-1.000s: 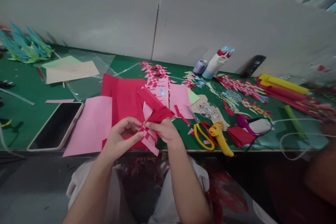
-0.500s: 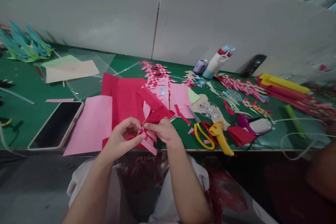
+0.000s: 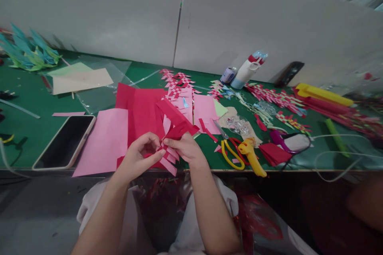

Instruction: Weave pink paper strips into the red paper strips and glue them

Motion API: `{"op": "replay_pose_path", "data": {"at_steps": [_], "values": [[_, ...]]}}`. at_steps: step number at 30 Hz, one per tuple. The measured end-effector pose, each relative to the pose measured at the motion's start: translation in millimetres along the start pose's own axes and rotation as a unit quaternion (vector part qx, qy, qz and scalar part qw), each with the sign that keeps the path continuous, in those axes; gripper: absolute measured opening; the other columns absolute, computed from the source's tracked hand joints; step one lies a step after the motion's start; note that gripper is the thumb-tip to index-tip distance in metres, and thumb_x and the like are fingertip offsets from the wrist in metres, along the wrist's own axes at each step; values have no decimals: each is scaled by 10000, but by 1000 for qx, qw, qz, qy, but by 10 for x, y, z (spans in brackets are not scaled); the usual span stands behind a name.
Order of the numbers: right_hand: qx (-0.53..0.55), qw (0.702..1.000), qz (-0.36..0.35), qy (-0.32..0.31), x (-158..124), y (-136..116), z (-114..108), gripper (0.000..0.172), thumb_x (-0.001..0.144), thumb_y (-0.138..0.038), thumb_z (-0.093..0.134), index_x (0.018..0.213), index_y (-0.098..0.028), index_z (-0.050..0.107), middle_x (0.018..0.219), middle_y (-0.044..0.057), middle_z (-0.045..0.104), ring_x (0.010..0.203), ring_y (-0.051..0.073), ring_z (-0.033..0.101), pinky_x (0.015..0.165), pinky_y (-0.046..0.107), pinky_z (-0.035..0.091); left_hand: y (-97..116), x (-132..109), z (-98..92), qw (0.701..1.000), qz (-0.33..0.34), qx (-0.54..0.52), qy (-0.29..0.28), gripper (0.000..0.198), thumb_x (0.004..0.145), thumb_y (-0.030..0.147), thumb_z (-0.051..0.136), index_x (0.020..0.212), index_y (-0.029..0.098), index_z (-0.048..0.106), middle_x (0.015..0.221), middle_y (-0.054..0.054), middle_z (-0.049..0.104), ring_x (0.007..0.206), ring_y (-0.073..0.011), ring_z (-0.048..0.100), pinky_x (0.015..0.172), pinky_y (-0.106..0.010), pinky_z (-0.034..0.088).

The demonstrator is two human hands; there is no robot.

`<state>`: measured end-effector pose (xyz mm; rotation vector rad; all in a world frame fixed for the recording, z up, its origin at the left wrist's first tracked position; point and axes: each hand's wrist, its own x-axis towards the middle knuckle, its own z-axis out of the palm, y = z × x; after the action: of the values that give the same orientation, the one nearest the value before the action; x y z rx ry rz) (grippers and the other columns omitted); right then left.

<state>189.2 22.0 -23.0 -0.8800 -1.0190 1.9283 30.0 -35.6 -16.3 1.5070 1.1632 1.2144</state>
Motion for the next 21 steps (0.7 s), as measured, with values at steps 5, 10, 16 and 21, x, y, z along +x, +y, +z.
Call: {"op": "replay_pose_path", "data": {"at_steps": [5,10,16,21], "values": [[41,999,-29,17,12,10,1,281,513,-270,856,701,-151,685,670,5,687,615,140,620,639,274,522,-7,22,22,998,-23,-48,34,286,697,279,742,912,210,565,766,22,580,707,-104,562,662,-207,471],[66,995,-46,56,38,14,-3,292,536,-293,848,735,-150,690,693,14,706,616,161,649,642,308,543,25,52,34,990,-95,-49,96,267,631,375,776,752,168,656,664,-13,646,623,-134,606,624,-245,514],[82,990,-64,92,35,-5,31,289,512,-266,857,728,-151,703,725,16,715,646,158,656,675,313,558,-8,47,6,984,-109,-34,139,239,695,403,731,750,171,724,607,-27,683,568,-146,622,619,-273,538],[66,994,-54,71,29,-4,82,294,548,-289,843,787,-154,737,788,38,729,706,161,667,704,303,561,-54,51,9,982,-125,-65,128,224,703,390,735,768,176,738,606,-19,687,572,-134,626,636,-260,541]]}}
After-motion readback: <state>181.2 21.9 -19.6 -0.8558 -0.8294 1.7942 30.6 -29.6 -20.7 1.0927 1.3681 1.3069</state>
